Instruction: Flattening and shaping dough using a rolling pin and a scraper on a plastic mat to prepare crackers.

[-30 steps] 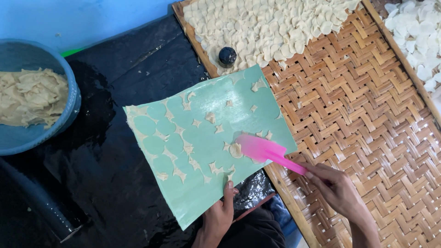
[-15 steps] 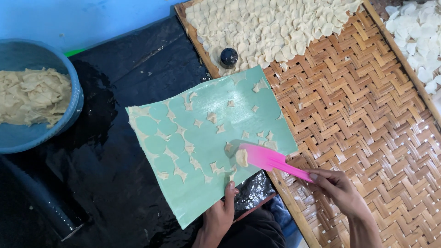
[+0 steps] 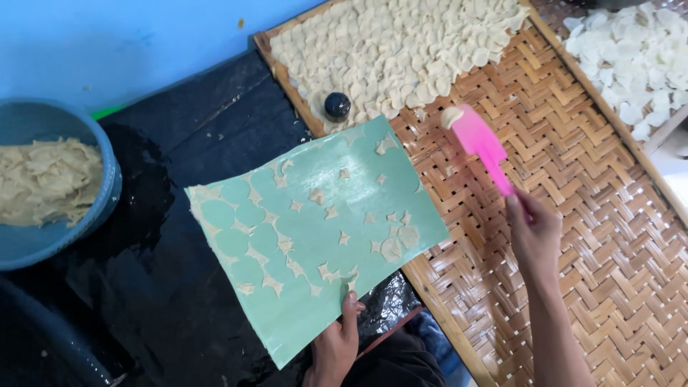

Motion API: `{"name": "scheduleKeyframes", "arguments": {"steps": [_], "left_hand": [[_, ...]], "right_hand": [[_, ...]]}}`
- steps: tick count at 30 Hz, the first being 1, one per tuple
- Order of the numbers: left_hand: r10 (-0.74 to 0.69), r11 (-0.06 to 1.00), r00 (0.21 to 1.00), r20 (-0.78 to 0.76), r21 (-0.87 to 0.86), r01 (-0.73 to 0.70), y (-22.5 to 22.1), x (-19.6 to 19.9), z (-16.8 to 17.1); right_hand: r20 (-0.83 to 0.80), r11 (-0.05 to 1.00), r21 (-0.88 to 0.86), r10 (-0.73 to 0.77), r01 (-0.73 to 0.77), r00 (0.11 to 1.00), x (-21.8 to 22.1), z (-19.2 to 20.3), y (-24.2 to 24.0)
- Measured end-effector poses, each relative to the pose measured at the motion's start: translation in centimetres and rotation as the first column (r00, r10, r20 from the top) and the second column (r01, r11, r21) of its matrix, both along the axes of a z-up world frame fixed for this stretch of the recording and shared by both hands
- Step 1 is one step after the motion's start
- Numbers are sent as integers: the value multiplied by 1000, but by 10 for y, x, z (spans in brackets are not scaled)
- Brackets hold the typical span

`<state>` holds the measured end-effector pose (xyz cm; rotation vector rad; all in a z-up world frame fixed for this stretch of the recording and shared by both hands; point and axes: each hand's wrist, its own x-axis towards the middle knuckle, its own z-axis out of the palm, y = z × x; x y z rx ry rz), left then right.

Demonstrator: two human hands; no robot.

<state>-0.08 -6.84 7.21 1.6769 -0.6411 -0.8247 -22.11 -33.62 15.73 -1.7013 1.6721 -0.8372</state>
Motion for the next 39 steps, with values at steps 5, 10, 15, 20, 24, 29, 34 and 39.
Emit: {"name": "scheduleKeyframes", "arguments": {"steps": [5, 10, 15, 20, 24, 29, 34, 39], "left_hand": [[40, 996, 993, 110, -89, -30, 0, -1, 1], [82, 994, 995, 49, -71, -79, -3, -3, -2], [63, 996, 994, 92, -63, -58, -2, -3, -7], [21, 999, 995, 100, -26, -19, -2, 0, -3], [23, 999, 997, 67, -31, -21, -1, -1, -3], [33, 998, 996, 80, -54, -29, 0, 0, -2], [-8, 999, 999, 34, -38, 10, 3, -1, -6], [-8, 1000, 1000, 25, -10, 8, 4, -3, -10]], "right_hand": [[-78, 984, -177, -36, 21, 996, 13, -13, -59], [-204, 953, -298, -15, -48, 979, 14, -30, -89], [-278, 930, -352, 4, -106, 960, 22, -31, -85], [-484, 861, -458, -32, -222, 875, 39, -8, -63], [-520, 851, -469, -50, -237, 852, 37, -6, -58], [-291, 953, -267, 60, -142, 955, 39, 43, 13], [-420, 978, 201, 144, -63, 896, -8, 59, 76], [-449, 991, 120, 111, -63, 887, -37, 67, 104]]}}
